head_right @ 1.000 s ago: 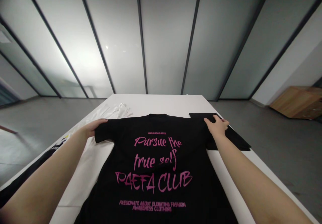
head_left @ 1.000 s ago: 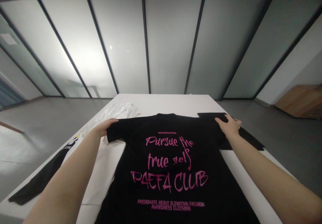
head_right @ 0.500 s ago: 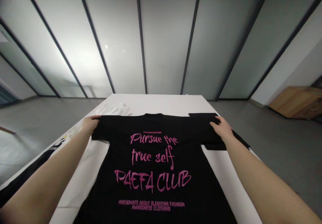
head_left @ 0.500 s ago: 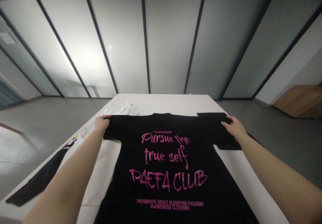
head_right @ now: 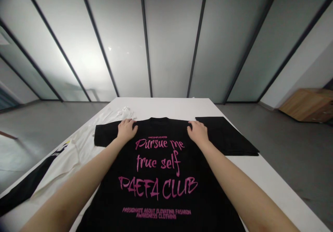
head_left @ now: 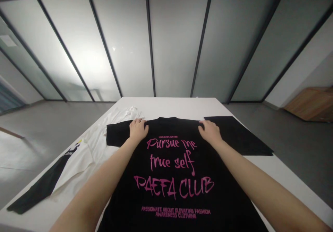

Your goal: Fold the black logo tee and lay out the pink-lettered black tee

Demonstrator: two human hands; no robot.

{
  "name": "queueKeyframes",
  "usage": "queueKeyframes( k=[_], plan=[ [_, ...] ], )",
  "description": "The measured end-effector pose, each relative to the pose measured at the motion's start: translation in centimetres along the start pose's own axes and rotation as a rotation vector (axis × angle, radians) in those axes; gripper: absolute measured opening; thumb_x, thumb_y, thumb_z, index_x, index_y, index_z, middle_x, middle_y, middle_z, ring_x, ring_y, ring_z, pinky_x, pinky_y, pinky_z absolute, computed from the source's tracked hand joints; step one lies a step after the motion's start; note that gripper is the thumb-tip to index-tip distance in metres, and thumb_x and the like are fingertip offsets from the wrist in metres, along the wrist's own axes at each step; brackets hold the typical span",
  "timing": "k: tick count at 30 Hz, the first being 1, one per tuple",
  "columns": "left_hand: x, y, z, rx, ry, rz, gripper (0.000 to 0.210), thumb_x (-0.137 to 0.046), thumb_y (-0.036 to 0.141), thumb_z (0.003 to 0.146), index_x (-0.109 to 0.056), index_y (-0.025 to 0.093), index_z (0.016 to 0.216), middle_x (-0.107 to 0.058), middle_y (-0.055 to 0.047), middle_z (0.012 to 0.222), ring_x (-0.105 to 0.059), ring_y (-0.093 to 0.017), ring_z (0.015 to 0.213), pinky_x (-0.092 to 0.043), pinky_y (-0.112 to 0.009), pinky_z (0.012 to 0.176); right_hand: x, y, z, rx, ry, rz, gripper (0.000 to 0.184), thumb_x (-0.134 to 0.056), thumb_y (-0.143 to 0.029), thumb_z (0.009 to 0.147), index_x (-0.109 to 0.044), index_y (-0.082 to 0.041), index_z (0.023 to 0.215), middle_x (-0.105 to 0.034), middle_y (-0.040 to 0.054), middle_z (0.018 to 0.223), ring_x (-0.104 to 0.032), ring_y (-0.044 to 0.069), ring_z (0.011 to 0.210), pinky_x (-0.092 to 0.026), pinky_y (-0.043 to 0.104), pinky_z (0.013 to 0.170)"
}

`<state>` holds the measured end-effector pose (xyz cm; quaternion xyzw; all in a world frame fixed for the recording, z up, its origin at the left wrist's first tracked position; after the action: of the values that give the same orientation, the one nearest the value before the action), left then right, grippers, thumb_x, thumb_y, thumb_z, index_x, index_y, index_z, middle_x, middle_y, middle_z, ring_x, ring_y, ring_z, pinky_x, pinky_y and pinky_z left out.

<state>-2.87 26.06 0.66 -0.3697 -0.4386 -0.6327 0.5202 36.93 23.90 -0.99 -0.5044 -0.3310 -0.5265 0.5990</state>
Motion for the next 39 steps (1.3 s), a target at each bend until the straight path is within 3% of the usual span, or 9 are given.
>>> queueKeyframes(
  k=[3,6,11,15,20,23,27,31,39],
  plan=[
    [-2.9,3.0,-1.9,-0.004,-0.064,-0.053,0.037,-0.053,0.039,0.101,-0.073,0.020,0.127,-0.064,-0.015,0.146,-0.048,-0.035,0.145,-0.035,-0.049,0.122,-2.9,-4.1,-1.9,0.042,-0.102,0.021,0.039,-0.046,-0.035,0.105,-0.073,-0.021,0.128,-0.074,0.0134,0.127,-0.067,0.032,0.117,-0.046,0.045,0.106],
    [-4.8,4.0,-3.9,0.003,-0.093,-0.061,0.038,-0.049,0.037,0.104,-0.071,0.019,0.129,-0.062,-0.016,0.149,-0.048,-0.035,0.147,-0.034,-0.055,0.123,-4.9,-5.7,-3.9,0.025,-0.084,0.026,0.042,-0.048,-0.037,0.104,-0.072,-0.018,0.133,-0.068,0.0152,0.141,-0.062,0.033,0.129,-0.042,0.046,0.113],
    [-4.7,3.7,-5.9,-0.088,-0.038,-0.052,0.040,-0.046,0.036,0.107,-0.069,0.019,0.133,-0.061,-0.015,0.152,-0.047,-0.035,0.150,-0.033,-0.056,0.126,-5.2,-4.1,-5.4,0.014,-0.022,0.068,0.050,-0.039,-0.040,0.108,-0.064,-0.020,0.146,-0.058,0.0118,0.156,-0.047,0.033,0.147,-0.032,0.048,0.124],
    [-4.2,3.6,-7.0,-0.099,-0.047,-0.032,0.042,-0.045,0.038,0.107,-0.068,0.020,0.137,-0.060,-0.014,0.154,-0.046,-0.035,0.150,-0.033,-0.057,0.126,-5.3,-2.6,-6.6,-0.023,-0.132,0.000,0.057,-0.039,-0.049,0.109,-0.057,-0.021,0.155,-0.049,0.0136,0.164,-0.039,0.039,0.154,-0.026,0.054,0.126],
    [-4.9,4.7,-9.3,-0.106,-0.159,0.018,0.055,-0.041,0.049,0.108,-0.059,0.020,0.151,-0.052,-0.016,0.162,-0.042,-0.039,0.153,-0.033,-0.060,0.124,-5.7,-2.9,-8.7,-0.039,-0.282,-0.078,0.076,-0.040,-0.071,0.103,-0.042,-0.028,0.166,-0.029,0.0143,0.175,-0.023,0.048,0.159,-0.017,0.064,0.126],
    [-5.3,4.3,-10.0,-0.073,-0.229,0.033,0.063,-0.037,0.056,0.108,-0.051,0.024,0.160,-0.043,-0.015,0.169,-0.034,-0.045,0.156,-0.031,-0.066,0.123,-5.7,-2.6,-9.3,-0.093,-0.311,-0.090,0.083,-0.034,-0.078,0.100,-0.037,-0.030,0.168,-0.025,0.0143,0.177,-0.019,0.050,0.160,-0.014,0.067,0.126],
    [-5.3,1.8,-8.6,0.071,-0.297,0.084,0.069,-0.036,0.060,0.106,-0.043,0.026,0.165,-0.032,-0.016,0.174,-0.027,-0.050,0.158,-0.026,-0.073,0.121,-5.8,-1.5,-8.6,-0.188,-0.332,-0.104,0.083,-0.029,-0.077,0.101,-0.033,-0.030,0.170,-0.021,0.0132,0.178,-0.018,0.050,0.160,-0.012,0.065,0.126],
    [-5.4,-0.4,-5.8,0.161,-0.366,0.101,0.072,-0.032,0.062,0.104,-0.038,0.028,0.167,-0.028,-0.015,0.175,-0.021,-0.046,0.161,-0.023,-0.077,0.121,-6.0,-0.6,-6.7,-0.251,-0.352,-0.107,0.082,-0.025,-0.074,0.101,-0.028,-0.032,0.171,-0.016,0.0105,0.179,-0.016,0.053,0.159,-0.009,0.070,0.124],
    [-6.6,-1.1,-2.5,0.187,-0.405,0.084,0.075,-0.028,0.065,0.102,-0.034,0.030,0.169,-0.024,-0.012,0.177,-0.017,-0.048,0.162,-0.017,-0.077,0.122,-6.1,-1.2,-3.1,-0.303,-0.340,-0.116,0.079,-0.023,-0.069,0.102,-0.026,-0.031,0.171,-0.014,0.0111,0.179,-0.012,0.052,0.160,-0.007,0.071,0.123]
  ],
)
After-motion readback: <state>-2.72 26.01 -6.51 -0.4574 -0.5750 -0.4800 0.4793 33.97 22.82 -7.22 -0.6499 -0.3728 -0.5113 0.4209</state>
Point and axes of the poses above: each hand's wrist, its own z-axis towards the middle knuckle, its own x-axis out of the back of the hand, y = z × x, the point moved 5 cm from there along z, towards the middle knuckle
